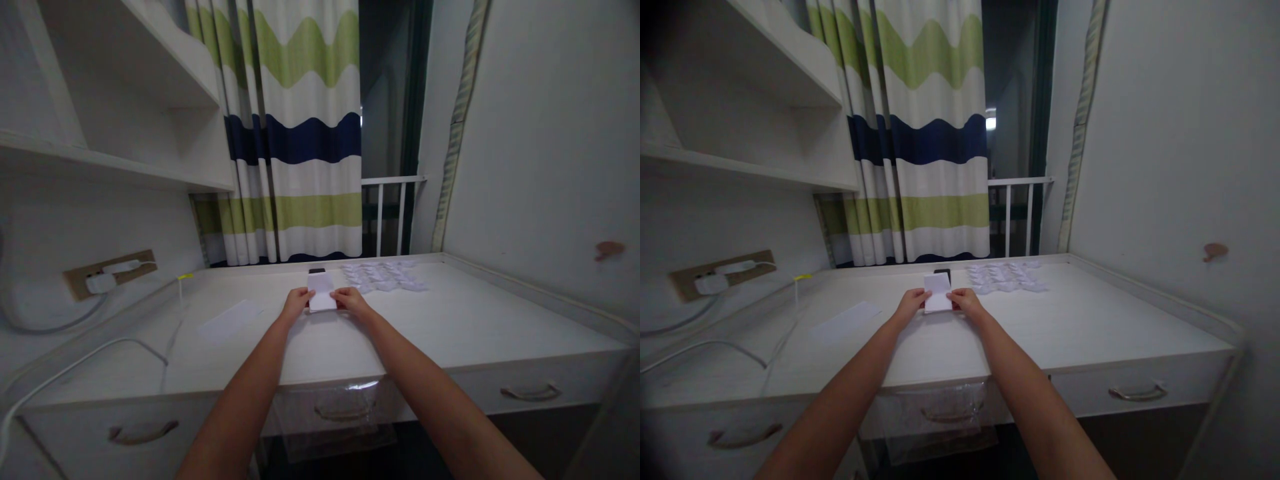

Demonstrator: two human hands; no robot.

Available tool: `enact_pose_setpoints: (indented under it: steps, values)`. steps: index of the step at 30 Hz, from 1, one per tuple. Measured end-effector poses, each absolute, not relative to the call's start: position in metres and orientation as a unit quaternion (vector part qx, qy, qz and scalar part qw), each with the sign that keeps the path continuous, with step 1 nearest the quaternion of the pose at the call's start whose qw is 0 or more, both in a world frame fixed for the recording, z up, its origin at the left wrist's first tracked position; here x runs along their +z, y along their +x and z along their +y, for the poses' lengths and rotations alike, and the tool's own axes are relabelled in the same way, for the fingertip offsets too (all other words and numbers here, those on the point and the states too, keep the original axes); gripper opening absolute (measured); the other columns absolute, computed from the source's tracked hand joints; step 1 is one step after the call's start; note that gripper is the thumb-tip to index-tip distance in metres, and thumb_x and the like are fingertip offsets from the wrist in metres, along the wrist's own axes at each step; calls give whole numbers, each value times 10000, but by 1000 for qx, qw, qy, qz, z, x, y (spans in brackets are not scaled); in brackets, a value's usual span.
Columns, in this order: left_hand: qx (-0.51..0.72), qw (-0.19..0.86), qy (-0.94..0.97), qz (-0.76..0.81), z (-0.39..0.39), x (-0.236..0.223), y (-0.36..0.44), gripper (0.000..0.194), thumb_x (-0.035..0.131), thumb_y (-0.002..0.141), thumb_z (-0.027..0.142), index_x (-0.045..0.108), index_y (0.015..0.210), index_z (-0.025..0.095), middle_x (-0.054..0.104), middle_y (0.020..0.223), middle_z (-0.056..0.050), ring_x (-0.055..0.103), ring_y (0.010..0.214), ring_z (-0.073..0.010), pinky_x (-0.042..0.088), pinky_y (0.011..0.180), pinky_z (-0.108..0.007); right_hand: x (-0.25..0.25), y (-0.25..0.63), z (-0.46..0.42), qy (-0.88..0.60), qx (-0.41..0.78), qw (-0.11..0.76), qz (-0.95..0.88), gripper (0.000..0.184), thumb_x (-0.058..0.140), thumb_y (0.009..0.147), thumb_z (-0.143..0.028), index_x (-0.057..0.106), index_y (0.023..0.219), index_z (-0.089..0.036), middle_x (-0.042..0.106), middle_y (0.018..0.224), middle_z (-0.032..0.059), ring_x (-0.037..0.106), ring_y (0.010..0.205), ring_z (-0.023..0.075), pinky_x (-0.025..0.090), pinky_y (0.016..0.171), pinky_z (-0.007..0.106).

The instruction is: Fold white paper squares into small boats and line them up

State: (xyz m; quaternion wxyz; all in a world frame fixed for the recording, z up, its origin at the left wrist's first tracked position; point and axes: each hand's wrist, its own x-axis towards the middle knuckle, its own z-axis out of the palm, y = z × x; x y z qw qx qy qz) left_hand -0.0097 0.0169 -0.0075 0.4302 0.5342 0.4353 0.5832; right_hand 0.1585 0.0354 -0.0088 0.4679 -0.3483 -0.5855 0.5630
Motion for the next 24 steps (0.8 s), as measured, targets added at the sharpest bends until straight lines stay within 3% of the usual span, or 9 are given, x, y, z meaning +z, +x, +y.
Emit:
enact_pose_setpoints:
  steps: [8,15,24]
  values:
    - [584,413,544,440,13,-4,-9,244,687,533,346,592,578,127,580,552,-12,539,547,-137,444,573,-272,-8,159,34,-341,544,473,-604,241,680,563,-295,518,469,-144,451,391,-43,403,384,60,355,430,205]
    - [605,374,543,446,13,-1,-9,313,671,505,420,585,594,133,567,545,2,521,537,-127,432,539,-253,-4,158,30,-349,576,455,-583,155,677,587,-204,547,540,-132,529,463,-24,546,447,95,430,475,199]
    - [610,351,549,451,15,-2,-12,344,649,531,447,601,650,127,581,573,-4,517,541,-123,417,529,-245,-5,157,30,-341,588,456,-575,117,663,606,-152,550,582,-128,593,509,-3,588,483,105,460,488,191]
